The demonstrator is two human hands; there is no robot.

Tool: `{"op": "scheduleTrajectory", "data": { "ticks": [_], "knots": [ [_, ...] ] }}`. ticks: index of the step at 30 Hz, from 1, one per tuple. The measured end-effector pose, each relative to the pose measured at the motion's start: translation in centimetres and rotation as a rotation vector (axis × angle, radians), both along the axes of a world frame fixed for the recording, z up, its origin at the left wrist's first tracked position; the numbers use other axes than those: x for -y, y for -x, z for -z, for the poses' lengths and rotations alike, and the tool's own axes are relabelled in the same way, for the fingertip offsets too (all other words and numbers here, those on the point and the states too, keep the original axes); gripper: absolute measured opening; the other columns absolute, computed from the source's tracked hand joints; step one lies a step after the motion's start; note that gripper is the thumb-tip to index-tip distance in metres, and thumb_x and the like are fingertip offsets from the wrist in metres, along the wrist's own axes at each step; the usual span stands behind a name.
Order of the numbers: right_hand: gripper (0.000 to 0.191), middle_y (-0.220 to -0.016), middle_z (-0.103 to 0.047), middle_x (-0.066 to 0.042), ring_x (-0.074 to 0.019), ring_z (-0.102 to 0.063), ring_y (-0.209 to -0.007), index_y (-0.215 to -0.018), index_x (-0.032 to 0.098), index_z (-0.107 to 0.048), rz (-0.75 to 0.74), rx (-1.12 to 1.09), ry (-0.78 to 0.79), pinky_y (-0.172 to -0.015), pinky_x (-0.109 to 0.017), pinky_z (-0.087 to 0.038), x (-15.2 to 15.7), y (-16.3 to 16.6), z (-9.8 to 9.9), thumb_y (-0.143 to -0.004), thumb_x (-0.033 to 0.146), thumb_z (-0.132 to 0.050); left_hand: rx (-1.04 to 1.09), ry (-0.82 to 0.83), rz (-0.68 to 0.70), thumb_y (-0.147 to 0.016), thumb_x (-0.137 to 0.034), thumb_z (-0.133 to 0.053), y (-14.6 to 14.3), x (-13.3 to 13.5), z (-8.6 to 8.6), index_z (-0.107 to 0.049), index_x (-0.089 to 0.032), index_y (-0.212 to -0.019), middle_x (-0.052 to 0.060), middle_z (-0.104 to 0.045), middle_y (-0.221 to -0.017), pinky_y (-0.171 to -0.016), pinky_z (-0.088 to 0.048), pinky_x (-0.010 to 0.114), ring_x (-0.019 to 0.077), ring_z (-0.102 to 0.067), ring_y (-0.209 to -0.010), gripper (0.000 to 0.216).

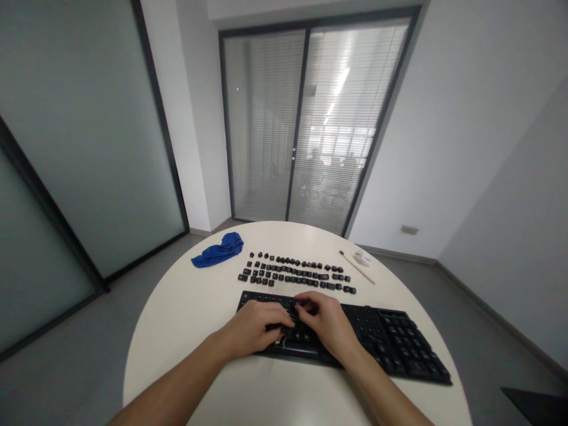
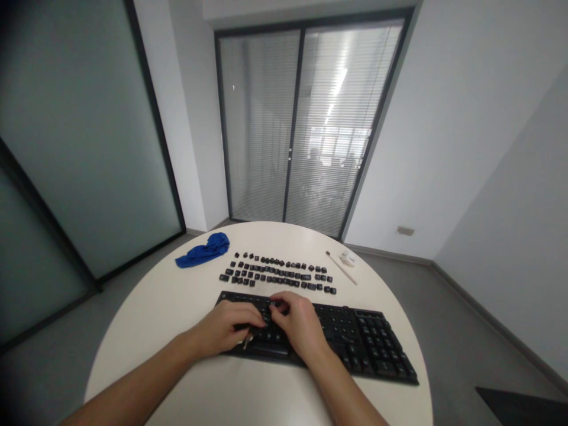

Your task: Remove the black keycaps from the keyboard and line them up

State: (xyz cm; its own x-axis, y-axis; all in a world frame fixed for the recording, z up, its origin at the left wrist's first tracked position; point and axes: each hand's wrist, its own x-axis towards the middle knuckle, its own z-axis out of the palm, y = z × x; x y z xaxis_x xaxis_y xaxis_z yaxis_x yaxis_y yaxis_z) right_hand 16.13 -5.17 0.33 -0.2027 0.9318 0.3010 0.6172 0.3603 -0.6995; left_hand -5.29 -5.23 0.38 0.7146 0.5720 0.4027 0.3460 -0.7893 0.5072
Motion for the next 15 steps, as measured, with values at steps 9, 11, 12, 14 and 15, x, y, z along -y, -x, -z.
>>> {"op": "scheduleTrajectory", "data": {
  "ticks": [9,11,12,14,15],
  "knots": [
    [0.023,-0.105,-0.074,-0.004,-0.023,-0.066,-0.1,-0.105,0.026,-0.071,0.026,0.426,-0.052,-0.087,-0.03,-0.046,-3.5,1.7,-1.3,-0.086,0.026,-0.058,0.004,-0.006,-0.005,-0.079,-0.007,-0.056,0.0,0.1,0.0,-0.07,-0.021,-0.103,0.003,-0.073,-0.101,-0.084,-0.051,0.026,0.0165,-0.067,-0.092,0.031],
    [0.024,-0.108,-0.073,-0.004,-0.0235,-0.064,-0.105,-0.107,0.026,-0.071,0.032,0.475,-0.055,-0.091,-0.03,-0.044,-4.2,2.3,-1.4,-0.087,0.028,-0.057,0.001,-0.005,-0.005,-0.079,-0.007,-0.056,0.0,0.2,-0.2,-0.07,-0.021,-0.103,0.003,-0.073,-0.101,-0.083,-0.052,0.026,0.0166,-0.067,-0.092,0.03],
    [0.024,-0.109,-0.073,-0.004,-0.0236,-0.064,-0.106,-0.108,0.026,-0.07,0.036,0.497,-0.057,-0.091,-0.03,-0.044,-4.6,2.5,-1.4,-0.088,0.028,-0.056,0.001,-0.005,-0.005,-0.079,-0.007,-0.056,0.0,0.2,-0.2,-0.07,-0.02,-0.102,0.003,-0.073,-0.1,-0.083,-0.052,0.026,0.0166,-0.067,-0.091,0.03],
    [0.024,-0.109,-0.072,-0.005,-0.0236,-0.064,-0.106,-0.107,0.027,-0.07,0.039,0.531,-0.06,-0.091,-0.03,-0.044,-5.3,2.9,-1.4,-0.088,0.029,-0.056,0.0,-0.002,-0.003,-0.079,-0.006,-0.056,0.0,0.3,-0.3,-0.07,-0.02,-0.102,0.003,-0.073,-0.1,-0.082,-0.051,0.026,0.0164,-0.067,-0.09,0.03],
    [0.024,-0.108,-0.072,-0.005,-0.0237,-0.064,-0.106,-0.107,0.027,-0.071,0.039,0.54,-0.061,-0.09,-0.03,-0.044,-5.6,3.1,-1.3,-0.088,0.03,-0.056,0.0,0.001,-0.002,-0.078,-0.006,-0.056,0.0,0.2,-0.3,-0.07,-0.02,-0.102,0.003,-0.073,-0.099,-0.081,-0.051,0.026,0.0163,-0.067,-0.09,0.031]
  ]
}}
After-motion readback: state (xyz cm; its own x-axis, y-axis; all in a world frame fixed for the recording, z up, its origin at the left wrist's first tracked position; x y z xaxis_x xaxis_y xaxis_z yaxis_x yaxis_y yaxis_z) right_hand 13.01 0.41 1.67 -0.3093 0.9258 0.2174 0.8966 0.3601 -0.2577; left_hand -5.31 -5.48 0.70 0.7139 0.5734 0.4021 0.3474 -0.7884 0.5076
